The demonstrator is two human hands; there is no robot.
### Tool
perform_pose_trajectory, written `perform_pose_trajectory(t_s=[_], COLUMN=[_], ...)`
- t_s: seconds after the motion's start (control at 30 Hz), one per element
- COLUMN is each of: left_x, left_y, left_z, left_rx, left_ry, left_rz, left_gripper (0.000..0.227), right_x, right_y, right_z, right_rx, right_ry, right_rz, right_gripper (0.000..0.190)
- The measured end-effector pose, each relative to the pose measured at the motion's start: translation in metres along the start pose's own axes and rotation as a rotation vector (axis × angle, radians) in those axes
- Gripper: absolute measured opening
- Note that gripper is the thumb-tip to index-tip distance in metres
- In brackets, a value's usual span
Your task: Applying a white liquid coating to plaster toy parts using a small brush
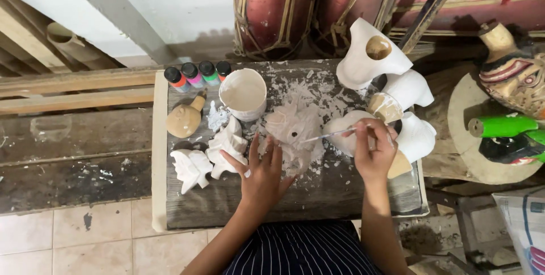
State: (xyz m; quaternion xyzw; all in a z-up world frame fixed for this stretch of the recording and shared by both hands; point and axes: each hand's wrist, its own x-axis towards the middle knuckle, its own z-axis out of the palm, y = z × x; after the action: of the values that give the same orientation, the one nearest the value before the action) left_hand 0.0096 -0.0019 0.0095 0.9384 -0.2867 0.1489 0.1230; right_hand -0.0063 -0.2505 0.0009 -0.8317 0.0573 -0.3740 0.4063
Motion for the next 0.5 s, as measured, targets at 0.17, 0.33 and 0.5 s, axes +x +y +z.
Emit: perform_pose_trajectory(t_s=[0.17,0.33,0.5], left_x=[-0.001,-0.002,-0.003], left_y=[-0.001,0.001,0.004], left_z=[0.003,0.002,-0.002], left_rx=[-0.002,-0.024,-0.077], left_ry=[0.074,0.114,0.134], left_rz=[-0.015,-0.026,-0.049], left_gripper=[0.079,0.075,0.073], right_x=[0.02,0.019,0.029], right_y=[-0.022,-0.008,-0.018], right_z=[0.005,0.009,0.009], right_rx=[0.054,-0.143,-0.1], right_ry=[0.17,0.114,0.116], right_rz=[-0.016,-0.094,-0.035], right_gripper=[0.018,0.021,0.023])
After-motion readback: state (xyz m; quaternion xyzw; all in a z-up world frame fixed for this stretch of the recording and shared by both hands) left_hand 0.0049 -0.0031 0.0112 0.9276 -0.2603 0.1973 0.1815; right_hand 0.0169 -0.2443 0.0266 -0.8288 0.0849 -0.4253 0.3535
